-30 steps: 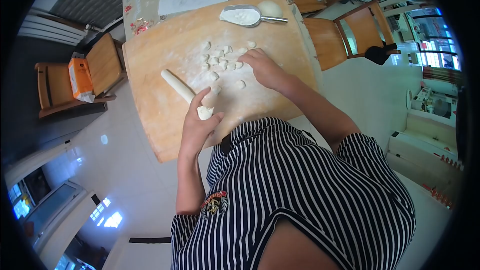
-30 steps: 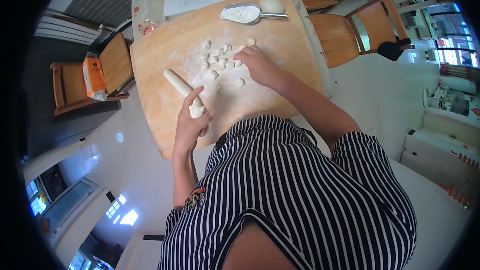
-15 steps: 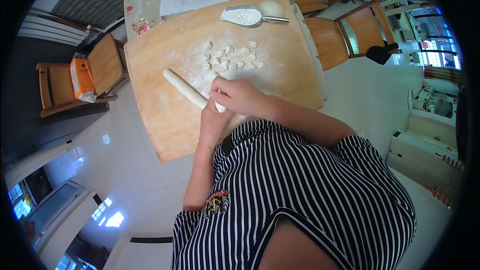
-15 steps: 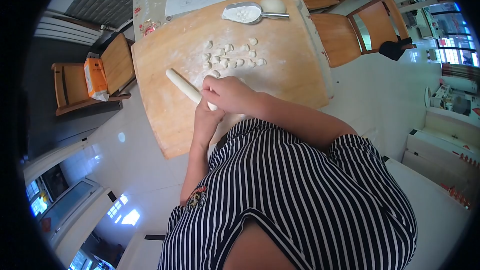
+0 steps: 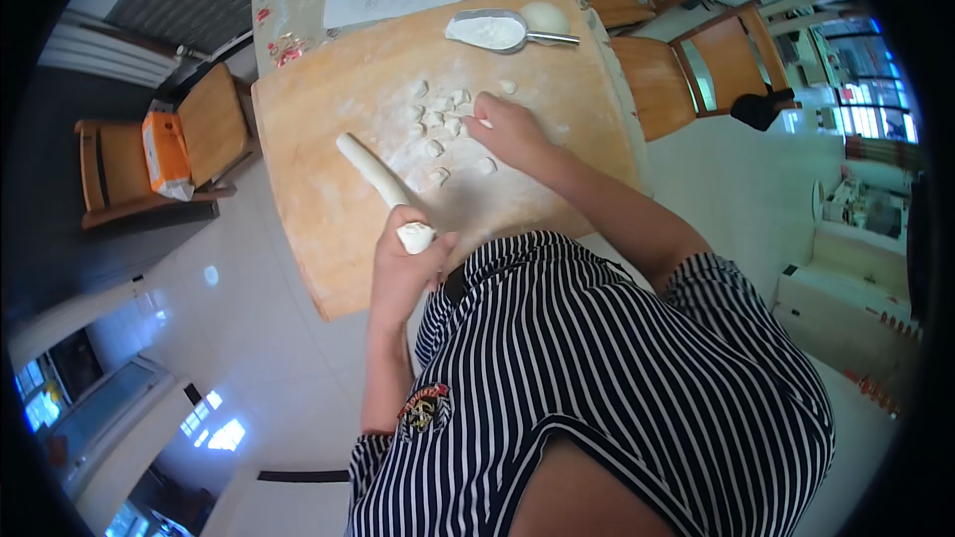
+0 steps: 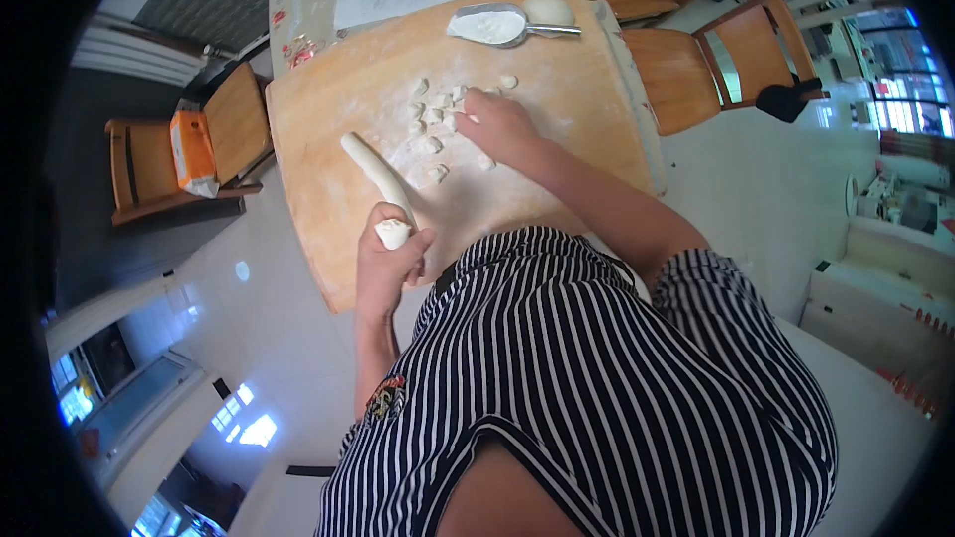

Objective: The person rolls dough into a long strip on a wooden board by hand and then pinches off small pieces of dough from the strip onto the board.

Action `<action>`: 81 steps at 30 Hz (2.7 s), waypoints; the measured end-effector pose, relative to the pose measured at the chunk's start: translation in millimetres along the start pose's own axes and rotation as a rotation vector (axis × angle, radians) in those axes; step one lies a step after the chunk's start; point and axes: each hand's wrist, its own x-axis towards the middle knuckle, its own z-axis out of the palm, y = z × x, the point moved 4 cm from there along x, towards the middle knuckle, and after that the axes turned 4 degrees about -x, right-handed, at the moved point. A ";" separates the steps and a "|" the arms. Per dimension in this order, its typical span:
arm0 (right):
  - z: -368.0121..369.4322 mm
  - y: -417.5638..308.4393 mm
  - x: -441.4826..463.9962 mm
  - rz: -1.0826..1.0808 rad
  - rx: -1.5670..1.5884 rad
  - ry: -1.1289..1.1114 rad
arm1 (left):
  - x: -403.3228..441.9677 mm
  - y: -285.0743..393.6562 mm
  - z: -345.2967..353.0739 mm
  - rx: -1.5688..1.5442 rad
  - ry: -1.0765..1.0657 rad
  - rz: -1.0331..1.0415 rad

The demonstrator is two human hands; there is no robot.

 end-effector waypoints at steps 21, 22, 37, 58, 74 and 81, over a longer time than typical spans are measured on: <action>22.7 -90.9 -43.6 -0.084 0.361 -0.339 | 47.6 -17.0 10.1 0.373 -0.071 0.217; 19.7 -85.9 -42.3 0.020 0.309 -0.331 | 45.4 -14.3 15.7 0.487 -0.014 0.135; -2.3 24.7 -25.5 0.121 0.079 0.140 | 6.3 4.9 16.1 0.334 -0.015 0.159; 7.3 -86.4 -47.1 -0.032 0.247 -0.293 | 48.7 -22.6 8.9 0.521 -0.090 0.249; -6.8 17.1 -5.8 0.194 0.110 0.016 | -16.6 1.1 -12.2 0.163 0.133 0.141; 12.7 -22.2 -15.0 -0.404 -0.086 -0.245 | -2.8 11.9 -32.1 0.186 0.180 -0.009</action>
